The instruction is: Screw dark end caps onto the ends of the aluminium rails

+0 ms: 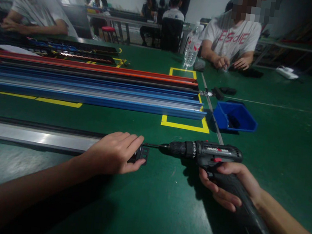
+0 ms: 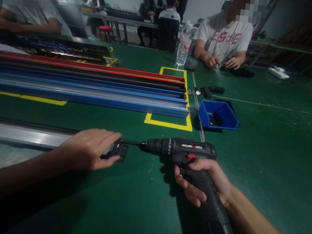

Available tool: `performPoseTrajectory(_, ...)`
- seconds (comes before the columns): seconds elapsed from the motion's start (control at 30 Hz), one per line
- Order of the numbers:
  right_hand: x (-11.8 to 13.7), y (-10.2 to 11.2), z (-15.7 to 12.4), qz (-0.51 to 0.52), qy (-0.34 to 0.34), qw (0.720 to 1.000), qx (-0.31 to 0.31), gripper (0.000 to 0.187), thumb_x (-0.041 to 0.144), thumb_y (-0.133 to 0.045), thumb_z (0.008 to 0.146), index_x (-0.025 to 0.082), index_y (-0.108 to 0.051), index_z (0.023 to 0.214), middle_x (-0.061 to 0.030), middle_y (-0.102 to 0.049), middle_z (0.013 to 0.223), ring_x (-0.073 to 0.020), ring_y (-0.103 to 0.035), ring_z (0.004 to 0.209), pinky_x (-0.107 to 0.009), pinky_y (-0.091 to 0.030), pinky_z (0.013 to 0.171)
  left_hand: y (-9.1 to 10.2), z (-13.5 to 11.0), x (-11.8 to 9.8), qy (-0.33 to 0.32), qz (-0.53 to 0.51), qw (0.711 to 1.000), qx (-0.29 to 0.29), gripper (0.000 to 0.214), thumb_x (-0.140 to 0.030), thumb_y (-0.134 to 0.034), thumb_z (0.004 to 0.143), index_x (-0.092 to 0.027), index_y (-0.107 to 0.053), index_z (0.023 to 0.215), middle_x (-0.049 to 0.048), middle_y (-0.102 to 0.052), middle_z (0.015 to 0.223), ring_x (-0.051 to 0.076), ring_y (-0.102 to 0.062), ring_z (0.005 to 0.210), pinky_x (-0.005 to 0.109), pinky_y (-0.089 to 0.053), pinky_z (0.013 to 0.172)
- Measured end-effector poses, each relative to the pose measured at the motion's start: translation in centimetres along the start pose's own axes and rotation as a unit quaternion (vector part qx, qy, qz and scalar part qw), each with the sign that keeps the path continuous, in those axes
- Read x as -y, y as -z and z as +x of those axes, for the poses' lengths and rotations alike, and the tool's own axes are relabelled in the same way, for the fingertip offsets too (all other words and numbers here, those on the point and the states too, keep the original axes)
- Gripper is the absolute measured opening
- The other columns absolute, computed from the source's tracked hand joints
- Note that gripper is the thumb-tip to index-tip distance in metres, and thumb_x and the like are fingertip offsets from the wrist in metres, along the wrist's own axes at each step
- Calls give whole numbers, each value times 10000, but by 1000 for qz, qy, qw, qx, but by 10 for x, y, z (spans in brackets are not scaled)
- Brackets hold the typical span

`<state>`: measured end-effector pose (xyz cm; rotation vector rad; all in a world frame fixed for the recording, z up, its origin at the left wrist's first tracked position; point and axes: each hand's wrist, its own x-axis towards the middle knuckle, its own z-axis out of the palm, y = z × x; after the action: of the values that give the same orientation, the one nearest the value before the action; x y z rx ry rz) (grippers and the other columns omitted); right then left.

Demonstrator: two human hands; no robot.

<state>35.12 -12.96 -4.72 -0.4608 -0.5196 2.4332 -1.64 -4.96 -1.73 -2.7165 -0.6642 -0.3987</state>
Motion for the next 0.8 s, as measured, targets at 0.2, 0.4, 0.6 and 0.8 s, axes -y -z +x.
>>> performPoseTrajectory(0.2, 1, -1, -1, -3, 3, 1000, 5, 395, 312, -429, 975, 20, -658, 1112, -102, -664, 851, -47, -520, 394, -202, -568, 488, 0, 0, 0, 1, -1, 1000, 2, 472, -422, -543, 963, -2, -674, 1134, 193, -737, 924, 281, -710, 772, 393, -591, 645)
performPoseTrajectory(0.4, 2, -4, -2, 0, -12, 1000, -7, 386, 317, -438, 966, 31, -658, 1103, -88, -668, 850, -46, -529, 398, -199, -561, 488, 2, 0, 0, 6, -2, 1000, 17, 458, -415, -519, 974, -16, -677, 1136, 192, -741, 941, 279, -711, 791, 395, -598, 660)
performPoseTrajectory(0.6, 2, -4, -1, -8, -16, 1000, -17, 366, 334, -480, 950, 45, -652, 1095, -66, -673, 835, -40, -507, 380, -183, -536, 459, 3, 0, 0, 6, 0, 1000, 18, 472, -427, -506, 978, -16, -677, 1137, 194, -740, 942, 277, -708, 783, 390, -591, 649)
performPoseTrajectory(0.8, 3, -5, -3, -25, -28, 998, -40, 354, 369, -509, 928, 68, -635, 1063, -50, -667, 815, -35, -471, 356, -179, -522, 443, 2, 1, -1, 15, 9, 1000, 23, 472, -439, -519, 965, -29, -679, 1138, 189, -739, 953, 274, -699, 782, 384, -580, 656)
